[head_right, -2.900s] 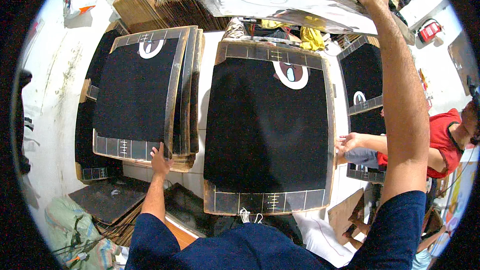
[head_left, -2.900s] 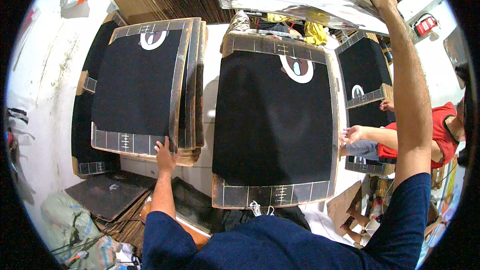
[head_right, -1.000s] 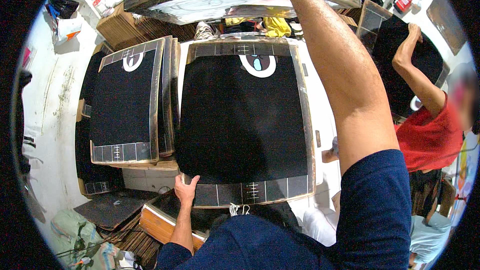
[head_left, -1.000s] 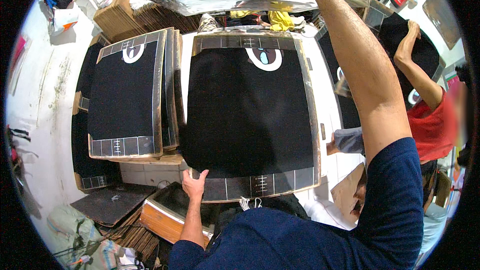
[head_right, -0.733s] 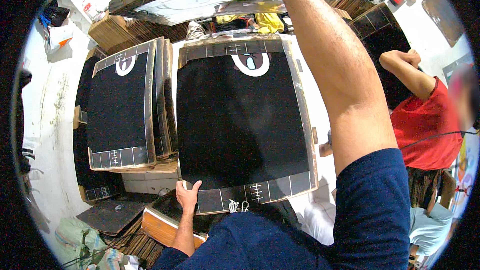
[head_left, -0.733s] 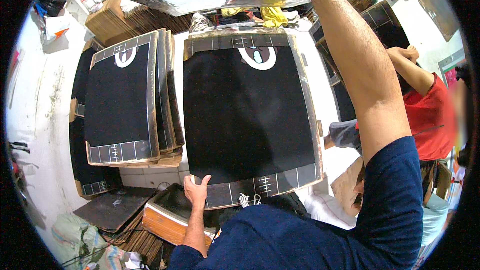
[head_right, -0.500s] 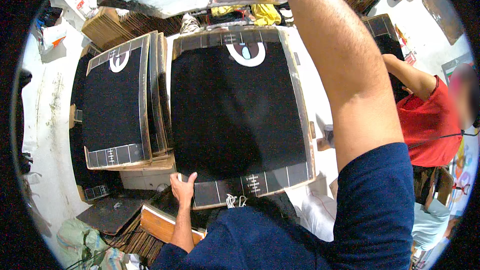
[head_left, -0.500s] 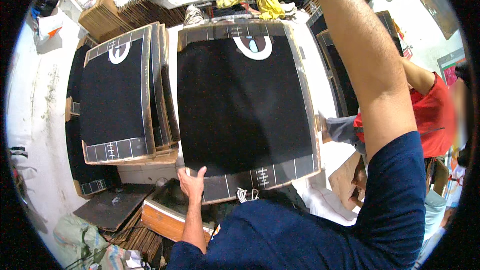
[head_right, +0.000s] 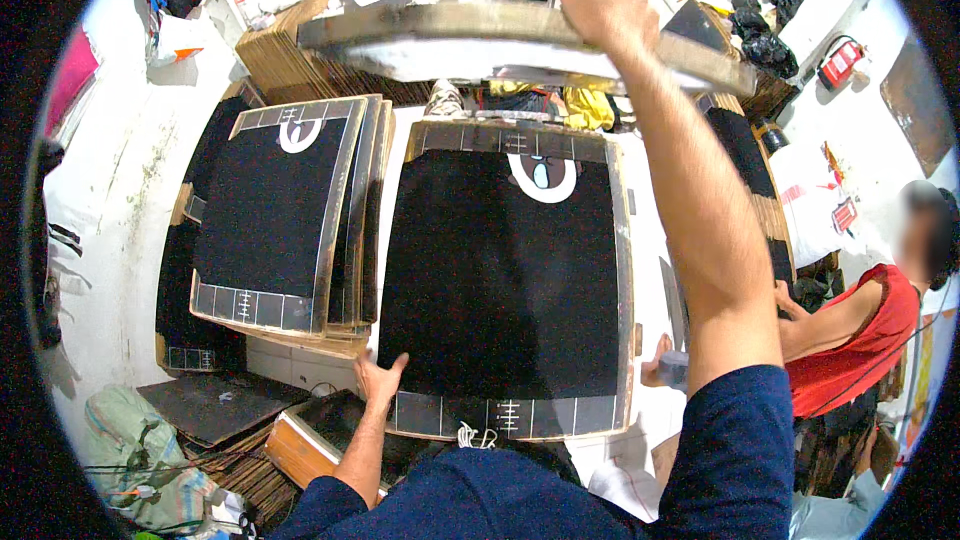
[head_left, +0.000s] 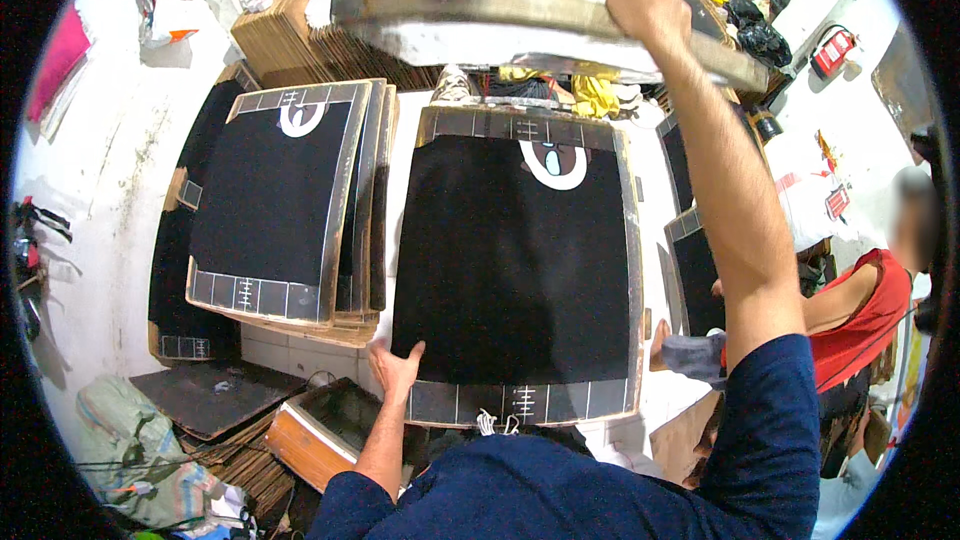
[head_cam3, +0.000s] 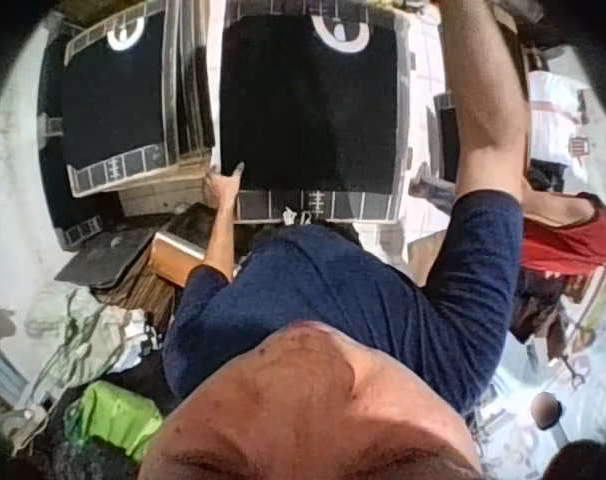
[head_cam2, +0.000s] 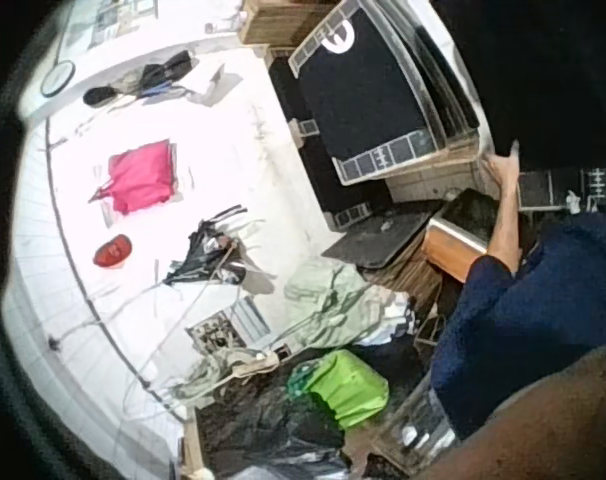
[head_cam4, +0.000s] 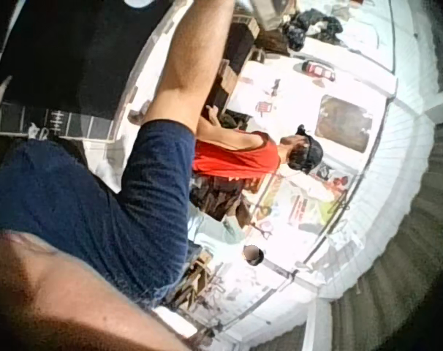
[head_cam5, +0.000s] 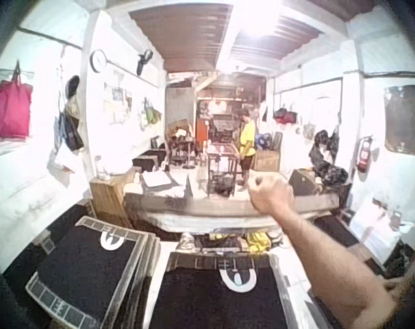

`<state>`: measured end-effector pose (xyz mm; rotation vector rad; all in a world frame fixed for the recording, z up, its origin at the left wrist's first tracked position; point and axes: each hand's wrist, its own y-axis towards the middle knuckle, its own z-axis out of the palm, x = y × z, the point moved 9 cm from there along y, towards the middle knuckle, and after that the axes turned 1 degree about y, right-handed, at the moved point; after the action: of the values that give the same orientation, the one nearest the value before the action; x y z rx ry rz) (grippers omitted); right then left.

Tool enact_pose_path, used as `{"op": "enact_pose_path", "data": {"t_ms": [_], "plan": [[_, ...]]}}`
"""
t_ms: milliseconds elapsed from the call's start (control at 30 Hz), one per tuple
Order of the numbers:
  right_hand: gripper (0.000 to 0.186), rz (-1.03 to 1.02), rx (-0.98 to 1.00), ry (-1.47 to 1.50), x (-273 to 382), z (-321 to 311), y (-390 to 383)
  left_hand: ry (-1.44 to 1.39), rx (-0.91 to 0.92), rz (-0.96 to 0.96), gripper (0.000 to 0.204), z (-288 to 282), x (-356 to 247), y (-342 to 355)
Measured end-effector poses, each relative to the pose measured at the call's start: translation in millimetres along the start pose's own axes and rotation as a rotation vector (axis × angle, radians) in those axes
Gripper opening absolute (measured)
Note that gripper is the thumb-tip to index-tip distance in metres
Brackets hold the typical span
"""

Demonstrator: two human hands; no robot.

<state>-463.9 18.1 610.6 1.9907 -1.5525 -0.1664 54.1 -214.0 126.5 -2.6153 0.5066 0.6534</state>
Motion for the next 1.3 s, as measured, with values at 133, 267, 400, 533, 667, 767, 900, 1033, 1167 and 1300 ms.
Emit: {"op": "enact_pose_path", "data": {"t_ms": [133,267,400,533,667,767,900,1033,1167,1300], "plan": [[0.038,-0.147,-0.095,0.164,-18,9,-96,-0.728,0.068,0.422,0.068,-48,-172,9],[0.017,-0.292,-0.104,0.416,-40,45,-235,-1.809,0.560,0.069,0.077,-49,-256,4],[0.030,-0.151,0.361,0.487,-79,145,-344,-1.640,0.398,-0.651,0.099,22,-189,2],[0.045,-0.106,0.400,0.331,-136,220,-325,-1.477,0.309,-0.796,0.099,97,-114,8],[0.062,-0.255,0.284,0.199,-152,283,-225,-0.470,-0.234,0.410,0.059,64,-145,-4],[0.084,-0.320,0.327,0.185,-132,336,-154,0.208,-0.012,1.032,0.068,98,-183,-11],[0.105,-0.466,0.196,-0.030,-101,373,-106,0.288,-0.071,1.147,0.076,107,-175,-5],[0.054,-0.422,0.460,-0.066,-110,405,-111,0.237,-0.169,1.112,0.067,109,-163,-4],[0.033,-0.456,0.436,0.011,-111,390,-111,0.223,-0.160,1.093,0.060,108,-163,-4],[0.033,-0.466,0.274,-0.033,-109,385,-116,0.244,-0.159,1.107,0.060,107,-164,-3]]}}
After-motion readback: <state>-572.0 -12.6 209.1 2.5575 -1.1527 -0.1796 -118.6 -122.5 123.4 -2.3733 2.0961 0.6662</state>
